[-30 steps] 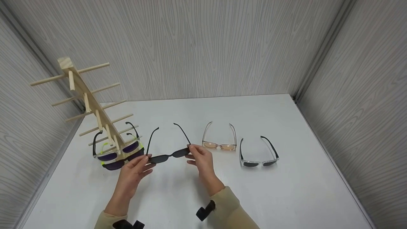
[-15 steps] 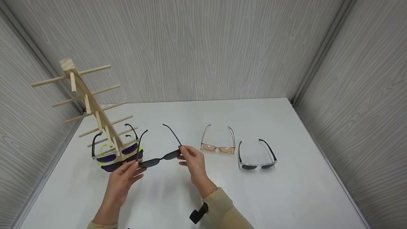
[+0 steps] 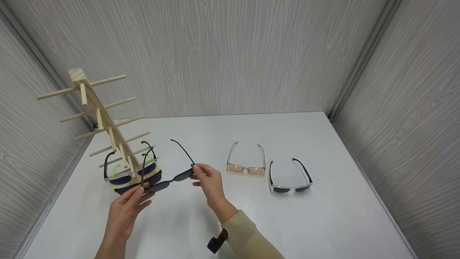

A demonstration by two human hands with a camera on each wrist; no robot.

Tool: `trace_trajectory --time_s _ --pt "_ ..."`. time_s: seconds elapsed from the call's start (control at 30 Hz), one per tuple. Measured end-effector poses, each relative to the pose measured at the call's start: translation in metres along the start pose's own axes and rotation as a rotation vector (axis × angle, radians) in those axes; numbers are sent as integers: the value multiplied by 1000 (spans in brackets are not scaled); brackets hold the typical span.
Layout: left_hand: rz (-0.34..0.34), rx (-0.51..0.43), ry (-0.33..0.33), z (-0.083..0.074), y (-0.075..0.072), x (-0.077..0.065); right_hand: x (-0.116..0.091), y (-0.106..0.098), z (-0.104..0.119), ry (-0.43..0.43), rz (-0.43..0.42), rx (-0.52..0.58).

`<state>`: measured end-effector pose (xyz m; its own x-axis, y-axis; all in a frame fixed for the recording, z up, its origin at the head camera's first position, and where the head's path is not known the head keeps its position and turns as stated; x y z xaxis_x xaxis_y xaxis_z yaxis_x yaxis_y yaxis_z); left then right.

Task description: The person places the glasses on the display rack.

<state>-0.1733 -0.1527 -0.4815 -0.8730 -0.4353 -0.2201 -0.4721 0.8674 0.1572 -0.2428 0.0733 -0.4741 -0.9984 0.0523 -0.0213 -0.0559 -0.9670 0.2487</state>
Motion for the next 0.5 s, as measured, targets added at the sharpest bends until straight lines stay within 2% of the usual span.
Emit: trace_trajectory --time_s 0.2,0.5 --pt "-40 2 4 -8 -12 -4 0 13 1 -7 32 1" --pt "-116 41 88 -21 -28 -8 -3 32 8 -34 121 -20"
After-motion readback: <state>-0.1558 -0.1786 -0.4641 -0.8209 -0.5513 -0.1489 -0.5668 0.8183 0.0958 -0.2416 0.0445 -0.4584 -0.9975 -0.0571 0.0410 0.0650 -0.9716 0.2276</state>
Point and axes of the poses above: each hand's wrist, its own x-axis towards the middle knuckle, its own y-axis out of the palm, z = x × y, the point moved 4 cm from there along x, towards the middle knuckle, and after that the axes turned 11 degrees about -z, right-handed, at the moved point
